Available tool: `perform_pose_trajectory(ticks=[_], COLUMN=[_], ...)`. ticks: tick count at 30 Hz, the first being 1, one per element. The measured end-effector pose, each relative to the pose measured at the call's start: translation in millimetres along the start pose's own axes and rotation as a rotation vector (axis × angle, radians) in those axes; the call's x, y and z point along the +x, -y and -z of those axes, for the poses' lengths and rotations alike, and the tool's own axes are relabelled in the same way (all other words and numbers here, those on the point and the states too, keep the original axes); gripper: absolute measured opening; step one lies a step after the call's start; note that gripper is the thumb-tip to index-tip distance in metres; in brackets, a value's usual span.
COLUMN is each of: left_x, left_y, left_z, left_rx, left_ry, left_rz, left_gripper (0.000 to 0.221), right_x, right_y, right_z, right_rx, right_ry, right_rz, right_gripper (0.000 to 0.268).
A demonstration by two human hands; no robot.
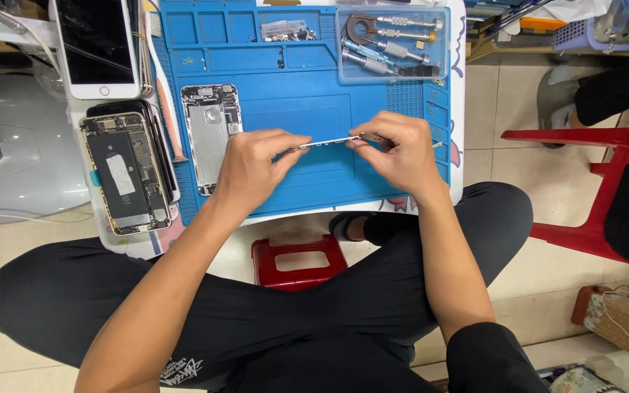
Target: The person disassembles a smartphone on a blue work mat, using tweezers and a screwdriver to remove the back cover, disconnect cables, and extract the battery. They then use a soldering iron on a small component and reassemble the phone.
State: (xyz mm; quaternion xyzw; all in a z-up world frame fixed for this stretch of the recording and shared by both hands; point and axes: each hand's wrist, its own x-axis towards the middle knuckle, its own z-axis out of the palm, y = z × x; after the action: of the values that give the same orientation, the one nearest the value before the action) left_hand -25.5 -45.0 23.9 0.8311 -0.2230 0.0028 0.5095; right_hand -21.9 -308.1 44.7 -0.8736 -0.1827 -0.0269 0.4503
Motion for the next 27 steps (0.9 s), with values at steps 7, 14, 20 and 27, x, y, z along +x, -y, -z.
perform_pose_trajectory(ticks=[7, 14, 20, 27], left_x=[-1, -1, 2, 11], left_y=[1, -1, -7, 4], left_z=[-2, 0, 3, -7], left_rx=[0.009, 0.026, 0.187, 0.537], left_ry=[-0.014, -0.008, -0.006, -0.046], left_rz=[-0.013, -0.015, -0.078, -0.318], left_gripper=[0.017, 0.016, 0.014, 0.018], right_x=[-1, 0, -3, -11], right_y=[-2, -1, -2, -7], right_z=[0, -1, -3, -23], right_rx=[-0.005, -0.015, -0.065, -0.124], right_ry=[-0.001, 0.012, -0.014, -0.115], right_rz=[0.011, 0.017, 0.019, 0.043], right_gripper=[0.016, 0.017, 0.015, 0.014])
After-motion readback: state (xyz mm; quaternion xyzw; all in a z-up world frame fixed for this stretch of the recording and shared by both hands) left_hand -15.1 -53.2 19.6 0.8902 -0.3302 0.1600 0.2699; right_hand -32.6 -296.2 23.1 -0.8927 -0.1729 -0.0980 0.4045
